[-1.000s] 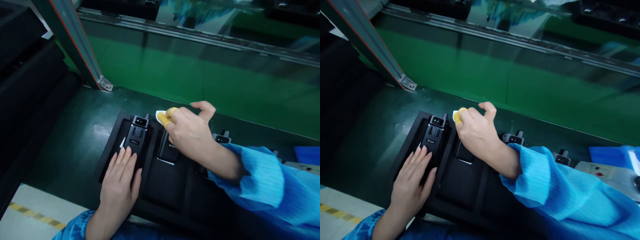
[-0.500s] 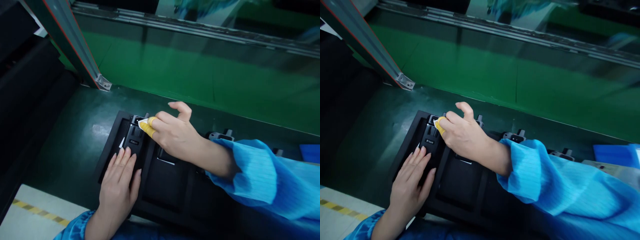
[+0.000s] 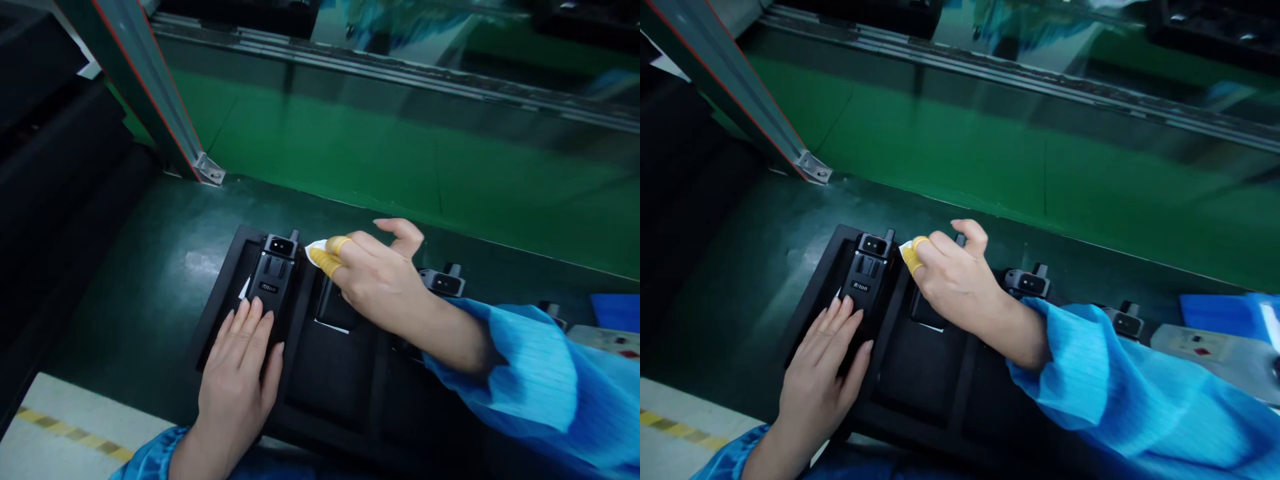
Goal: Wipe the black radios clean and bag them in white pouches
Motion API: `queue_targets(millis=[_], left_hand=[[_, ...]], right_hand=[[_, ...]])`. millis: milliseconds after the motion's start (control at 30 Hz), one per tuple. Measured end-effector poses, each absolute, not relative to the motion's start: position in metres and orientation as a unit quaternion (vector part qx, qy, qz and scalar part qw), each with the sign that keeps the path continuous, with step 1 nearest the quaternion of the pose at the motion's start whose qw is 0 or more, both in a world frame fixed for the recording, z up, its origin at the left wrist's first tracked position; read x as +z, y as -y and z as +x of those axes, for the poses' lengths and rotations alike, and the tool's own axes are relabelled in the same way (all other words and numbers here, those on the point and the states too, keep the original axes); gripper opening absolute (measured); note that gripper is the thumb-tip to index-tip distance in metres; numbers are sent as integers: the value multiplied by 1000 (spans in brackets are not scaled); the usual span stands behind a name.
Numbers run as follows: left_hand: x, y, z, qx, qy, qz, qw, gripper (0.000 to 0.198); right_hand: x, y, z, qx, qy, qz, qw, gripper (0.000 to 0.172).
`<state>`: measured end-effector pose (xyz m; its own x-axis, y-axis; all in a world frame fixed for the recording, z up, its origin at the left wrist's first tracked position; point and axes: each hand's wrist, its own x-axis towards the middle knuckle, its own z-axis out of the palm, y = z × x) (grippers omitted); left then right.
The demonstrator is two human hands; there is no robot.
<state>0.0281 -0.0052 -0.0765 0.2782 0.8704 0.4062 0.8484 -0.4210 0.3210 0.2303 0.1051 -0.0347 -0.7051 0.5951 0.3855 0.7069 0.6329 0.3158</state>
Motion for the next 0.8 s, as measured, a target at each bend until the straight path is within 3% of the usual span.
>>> queue_targets(millis=[433, 800], left_hand=[[-76, 5, 29, 269, -538, 798, 28, 34], [-76, 4, 28, 266, -540, 798, 27, 32]], right_hand=[[-39, -134, 185, -253, 904, -273, 211, 27], [-49, -113, 194, -236, 888, -357, 170, 32]])
